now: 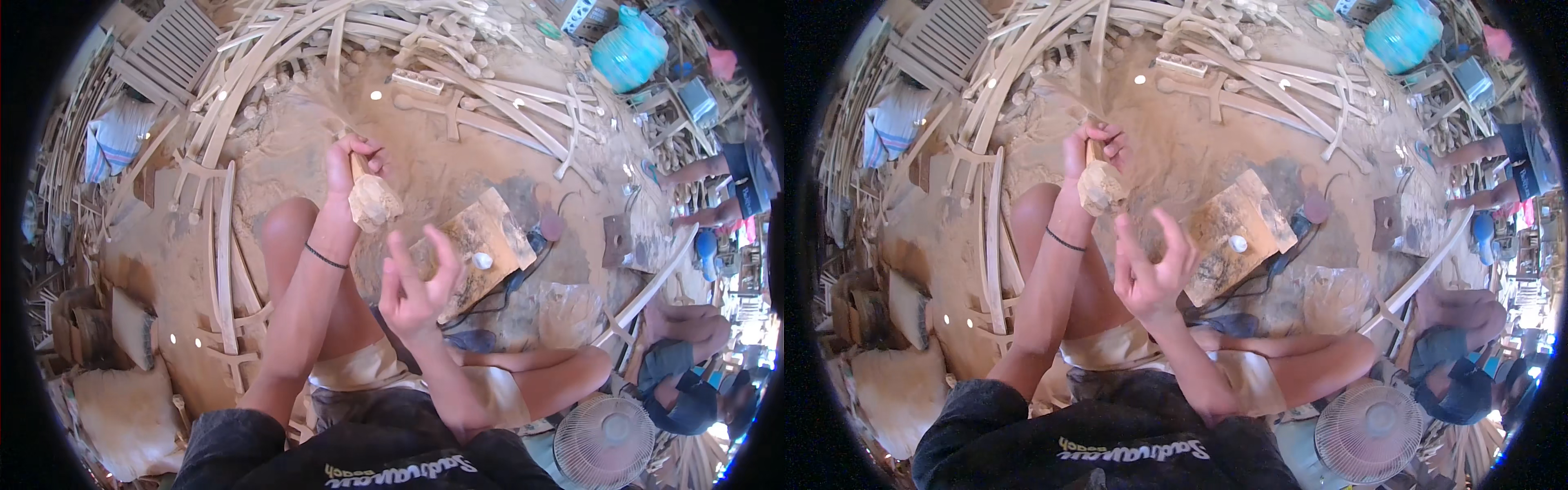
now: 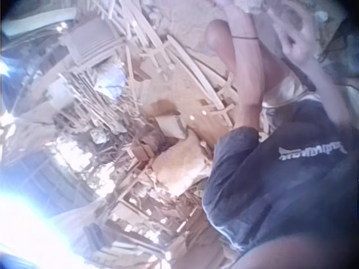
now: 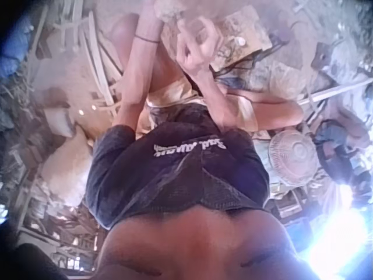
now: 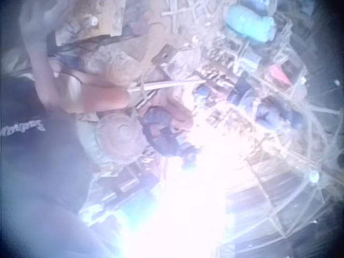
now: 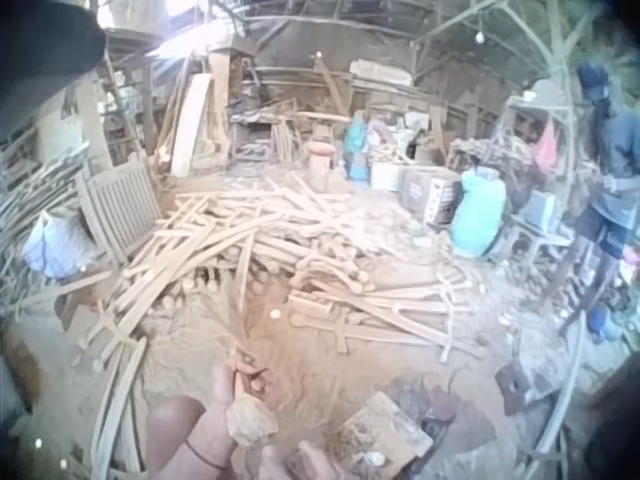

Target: The person sands a wood object with a power sander and then applies glue from a bottle into the joints and seams of a chair frame.

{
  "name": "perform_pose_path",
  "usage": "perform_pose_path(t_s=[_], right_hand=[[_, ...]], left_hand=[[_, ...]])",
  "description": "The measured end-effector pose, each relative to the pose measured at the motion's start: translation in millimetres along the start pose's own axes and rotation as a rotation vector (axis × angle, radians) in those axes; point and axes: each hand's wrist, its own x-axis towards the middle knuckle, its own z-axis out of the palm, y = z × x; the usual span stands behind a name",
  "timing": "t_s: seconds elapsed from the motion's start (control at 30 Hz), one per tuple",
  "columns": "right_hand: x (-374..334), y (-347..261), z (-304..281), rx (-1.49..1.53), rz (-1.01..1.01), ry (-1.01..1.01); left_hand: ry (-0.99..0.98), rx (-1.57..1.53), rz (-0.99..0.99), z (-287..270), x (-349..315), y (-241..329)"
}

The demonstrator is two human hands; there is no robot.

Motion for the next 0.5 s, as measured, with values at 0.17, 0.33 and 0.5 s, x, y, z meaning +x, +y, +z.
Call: perform_pose_path(t_s=[0.17,0.33,0.5], right_hand=[[36.2,-16.9,-12.7,0.058,-0.048,-0.153],[-2.5,-1.2,7.8,0.031,0.021,-0.218],[10.9,1.2,-7.4,0.227,0.025,-0.151]], left_hand=[[0.011,-0.039,0.014,-3.5,3.5,0.2],[-0.113,-0.041,0.005,-1.3,5.7,4.3],[-0.112,-0.044,-0.016,-1.3,-0.8,3.2]])
